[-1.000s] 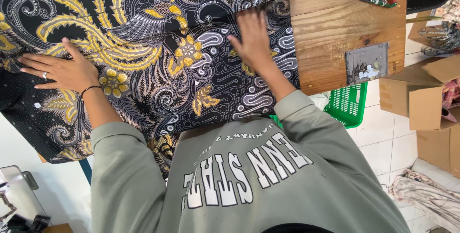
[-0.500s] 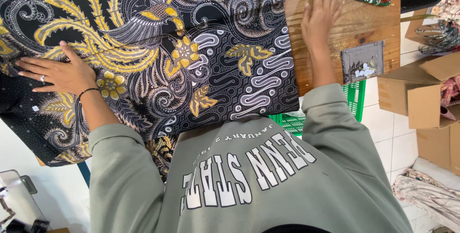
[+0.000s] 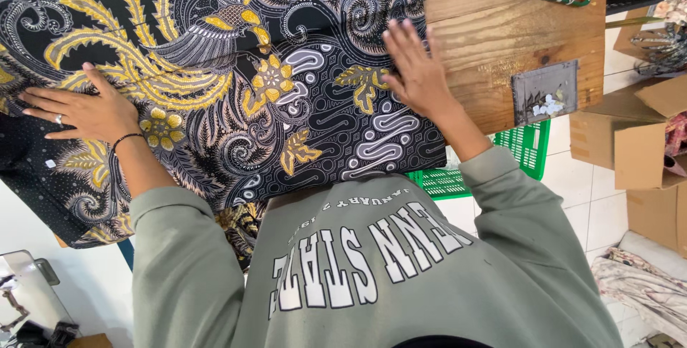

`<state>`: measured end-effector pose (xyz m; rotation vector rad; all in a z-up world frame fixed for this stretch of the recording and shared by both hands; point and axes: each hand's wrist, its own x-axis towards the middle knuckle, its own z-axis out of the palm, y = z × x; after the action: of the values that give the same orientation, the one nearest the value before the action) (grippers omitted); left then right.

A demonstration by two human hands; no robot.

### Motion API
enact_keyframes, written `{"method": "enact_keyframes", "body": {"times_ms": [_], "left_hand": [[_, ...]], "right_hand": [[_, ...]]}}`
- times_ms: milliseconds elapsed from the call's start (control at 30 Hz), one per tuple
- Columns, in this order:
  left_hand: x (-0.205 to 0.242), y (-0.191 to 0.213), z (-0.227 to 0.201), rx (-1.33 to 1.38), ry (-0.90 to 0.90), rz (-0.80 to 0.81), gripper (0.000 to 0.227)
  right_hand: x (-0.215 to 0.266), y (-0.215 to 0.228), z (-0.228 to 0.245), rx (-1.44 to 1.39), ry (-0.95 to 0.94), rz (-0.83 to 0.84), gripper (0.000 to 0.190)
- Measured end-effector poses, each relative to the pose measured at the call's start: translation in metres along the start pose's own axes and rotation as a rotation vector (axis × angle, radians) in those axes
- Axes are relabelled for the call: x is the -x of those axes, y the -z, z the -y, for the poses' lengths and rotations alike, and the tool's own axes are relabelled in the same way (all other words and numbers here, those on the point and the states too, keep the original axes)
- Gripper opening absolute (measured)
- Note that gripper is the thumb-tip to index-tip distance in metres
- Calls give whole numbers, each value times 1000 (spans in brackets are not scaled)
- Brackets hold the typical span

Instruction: The person smooths a large patterned fabric on a wooden table, aligns the edges, and secures the fabric with small pins. They then place a sheet of red stickers on the fabric and write notes in a notebook.

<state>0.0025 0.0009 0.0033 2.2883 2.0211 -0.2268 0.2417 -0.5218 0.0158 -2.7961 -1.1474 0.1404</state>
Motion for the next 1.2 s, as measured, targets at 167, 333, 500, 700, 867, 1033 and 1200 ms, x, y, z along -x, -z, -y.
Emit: {"method": "enact_keyframes", "body": {"times_ms": [167,333,500,700,867,1033,1200], "left_hand": [[2,-1,2,21,6,4,103],[-2,-4,5,55,-9,4,103],[-9,-14,14,101,-60,-71,103],[-13,-21,19,148,-73,-142,102],[-22,-40,25,202,-129,-264,95],[-34,-51,61,265,-305,-324,77],[-36,-63,104,335,-569,-340,84]], "right_hand": [[-12,7,12,-59,-81,75,79],[-28,5,30,-53,70,59,81],[-32,4,27,-133,7,25,85],[-30,7,29,-141,54,-36,87],[-27,7,29,-174,69,-31,88],[-25,12,29,-135,78,-6,87],[-30,20,38,-110,83,20,86]]}}
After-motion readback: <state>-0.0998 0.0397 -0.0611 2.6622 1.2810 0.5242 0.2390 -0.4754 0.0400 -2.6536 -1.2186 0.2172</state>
